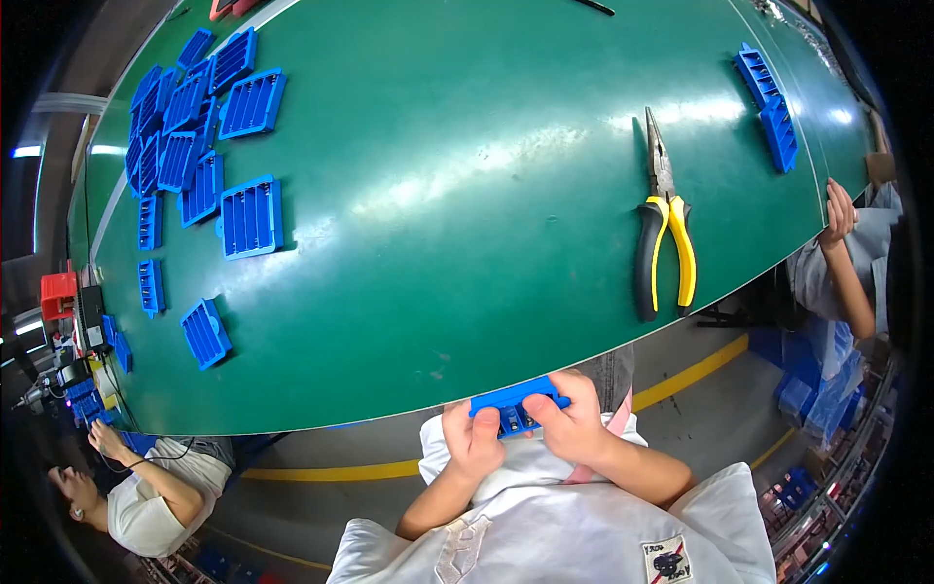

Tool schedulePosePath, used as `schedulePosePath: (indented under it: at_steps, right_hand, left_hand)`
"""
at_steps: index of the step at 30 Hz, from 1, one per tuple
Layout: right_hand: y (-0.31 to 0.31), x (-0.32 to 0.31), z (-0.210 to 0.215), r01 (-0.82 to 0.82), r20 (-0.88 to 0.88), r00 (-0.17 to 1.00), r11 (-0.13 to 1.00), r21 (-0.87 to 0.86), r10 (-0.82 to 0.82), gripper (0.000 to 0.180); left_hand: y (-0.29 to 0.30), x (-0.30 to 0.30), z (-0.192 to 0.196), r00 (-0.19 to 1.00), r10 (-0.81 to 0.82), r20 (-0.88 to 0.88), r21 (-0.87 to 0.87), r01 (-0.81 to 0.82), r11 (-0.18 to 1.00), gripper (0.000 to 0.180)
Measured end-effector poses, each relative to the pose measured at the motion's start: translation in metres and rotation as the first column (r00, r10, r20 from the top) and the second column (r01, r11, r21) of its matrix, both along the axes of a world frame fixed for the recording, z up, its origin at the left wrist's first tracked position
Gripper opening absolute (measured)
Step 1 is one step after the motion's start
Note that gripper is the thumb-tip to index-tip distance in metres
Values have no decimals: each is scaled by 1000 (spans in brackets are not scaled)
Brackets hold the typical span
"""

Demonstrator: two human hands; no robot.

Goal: Assemble small metal components into blue plastic fixtures using pliers on a factory workbench.

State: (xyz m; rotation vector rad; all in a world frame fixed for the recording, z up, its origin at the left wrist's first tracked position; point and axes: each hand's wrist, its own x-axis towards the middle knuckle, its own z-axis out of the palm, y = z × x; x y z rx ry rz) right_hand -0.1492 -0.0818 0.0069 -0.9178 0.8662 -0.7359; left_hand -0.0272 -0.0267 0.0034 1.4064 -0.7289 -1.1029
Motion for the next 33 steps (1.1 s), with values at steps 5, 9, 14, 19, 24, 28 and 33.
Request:
schedulePosePath:
  at_steps: [5,9,14,19,24,28,33]
  right_hand:
    - [0,-3,-6,-60,-20,998,994,-86,59,27]
    - [1,0,-2,-15,-12,1000,1000,-19,15,19]
    - [4,-1,-5,-7,-6,1000,1000,-12,7,19]
    - [4,0,-5,-13,-6,1000,999,-30,13,19]
    - [6,0,-5,14,8,1000,1000,18,-14,20]
    - [6,0,-5,8,3,1000,1000,19,-8,21]
    - [5,0,-2,6,-6,1000,999,42,-6,21]
  left_hand:
    - [-1,0,2,1000,-9,3,13,9,1000,58]
    - [0,1,4,999,-14,43,47,12,999,62]
    - [0,1,6,999,-34,25,88,32,996,64]
    - [4,2,-3,988,-38,-149,-108,21,994,51]
    - [5,1,-2,983,-23,-181,-76,9,997,53]
    - [4,-1,5,983,25,-182,103,-7,995,65]
    - [6,-3,2,968,51,-244,96,-28,995,64]
